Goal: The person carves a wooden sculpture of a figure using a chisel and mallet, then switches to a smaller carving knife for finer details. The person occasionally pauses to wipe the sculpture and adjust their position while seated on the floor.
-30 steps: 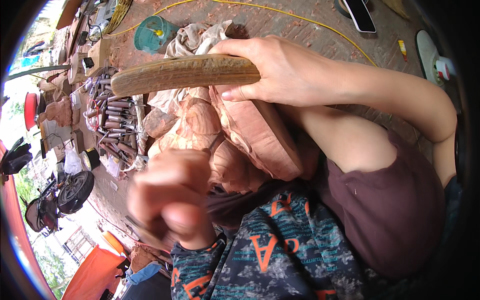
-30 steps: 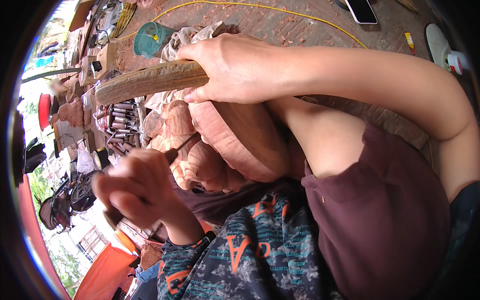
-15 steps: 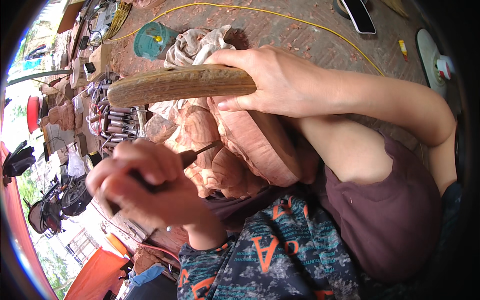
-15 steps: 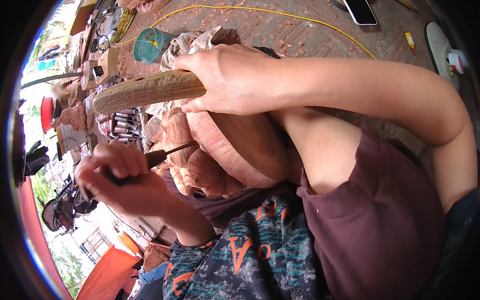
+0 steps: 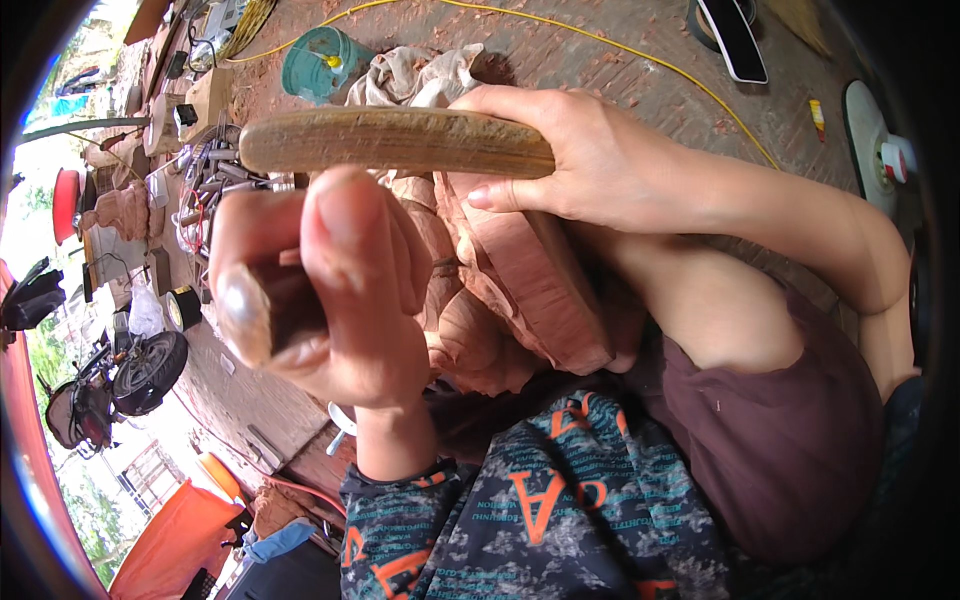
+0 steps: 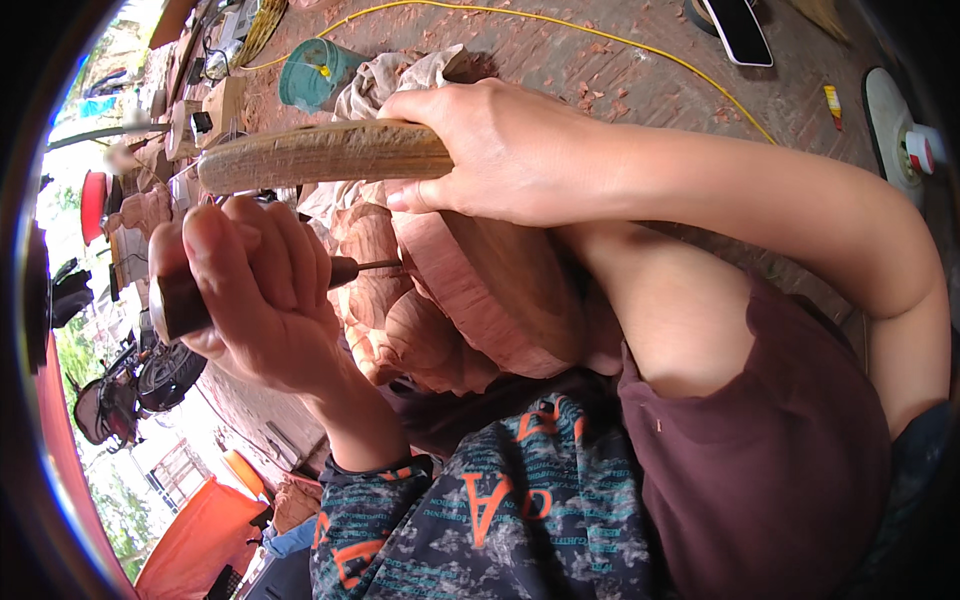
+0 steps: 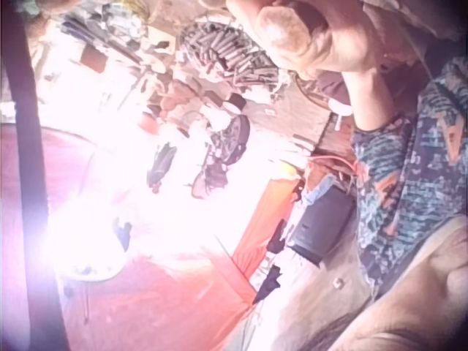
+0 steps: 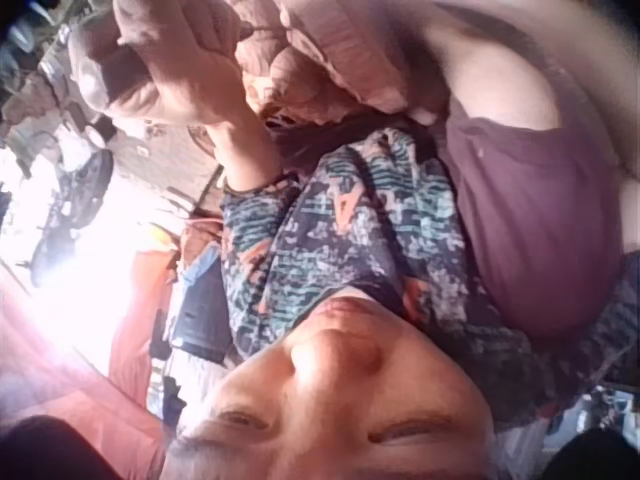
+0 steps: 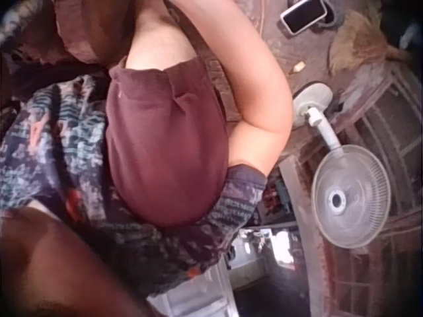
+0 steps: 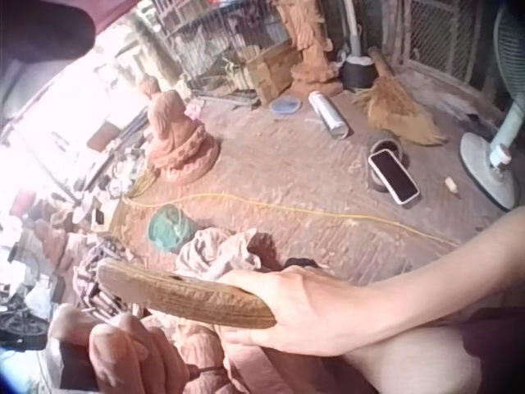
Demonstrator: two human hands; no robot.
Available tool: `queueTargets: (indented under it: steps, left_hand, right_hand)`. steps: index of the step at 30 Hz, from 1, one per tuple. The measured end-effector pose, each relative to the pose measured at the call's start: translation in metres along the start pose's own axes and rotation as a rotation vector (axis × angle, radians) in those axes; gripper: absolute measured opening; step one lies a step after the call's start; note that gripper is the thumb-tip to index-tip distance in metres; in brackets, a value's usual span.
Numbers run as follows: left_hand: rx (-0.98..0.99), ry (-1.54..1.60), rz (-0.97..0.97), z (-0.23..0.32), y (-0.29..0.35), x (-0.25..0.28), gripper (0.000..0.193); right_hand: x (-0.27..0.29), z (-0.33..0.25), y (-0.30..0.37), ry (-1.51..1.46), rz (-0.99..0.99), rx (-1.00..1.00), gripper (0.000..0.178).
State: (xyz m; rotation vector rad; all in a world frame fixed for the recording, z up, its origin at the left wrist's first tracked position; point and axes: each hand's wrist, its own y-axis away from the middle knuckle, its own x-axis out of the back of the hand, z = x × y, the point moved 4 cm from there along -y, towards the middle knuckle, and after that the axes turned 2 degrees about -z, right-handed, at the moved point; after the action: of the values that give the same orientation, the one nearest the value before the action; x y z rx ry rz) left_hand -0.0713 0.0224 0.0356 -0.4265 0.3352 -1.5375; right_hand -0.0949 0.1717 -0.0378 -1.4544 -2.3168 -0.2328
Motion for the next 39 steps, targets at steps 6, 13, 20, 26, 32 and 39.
queueTargets:
  steps: [6, 13, 20, 26, 32, 39]
  left_hand:
    - [0.07, 0.157, 0.052, -0.015, -0.007, 0.0, 0.029]
    - [-0.001, 0.188, 0.114, -0.009, -0.005, 0.011, 0.03]
    - [0.069, 0.169, 0.082, -0.012, -0.011, 0.004, 0.026]
    - [0.062, 0.224, 0.029, -0.027, -0.014, 0.002, 0.029]
    - [0.135, 0.2, 0.148, -0.021, -0.013, 0.011, 0.035]
    - [0.064, 0.202, 0.06, -0.014, -0.011, 0.002, 0.027]
  right_hand:
    - [-0.003, -0.002, 0.005, -0.007, 0.003, -0.006, 0.042]
    - [-0.008, 0.001, 0.01, -0.042, 0.07, -0.018, 0.043]
    - [-0.012, 0.007, 0.013, -0.023, 0.093, -0.078, 0.052]
    - [-0.015, 0.01, 0.012, -0.089, 0.131, -0.042, 0.054]
    - [-0.013, 0.013, 0.013, -0.049, 0.082, -0.1, 0.061]
    - [-0.011, 0.02, 0.011, -0.055, 0.126, -0.067, 0.063]
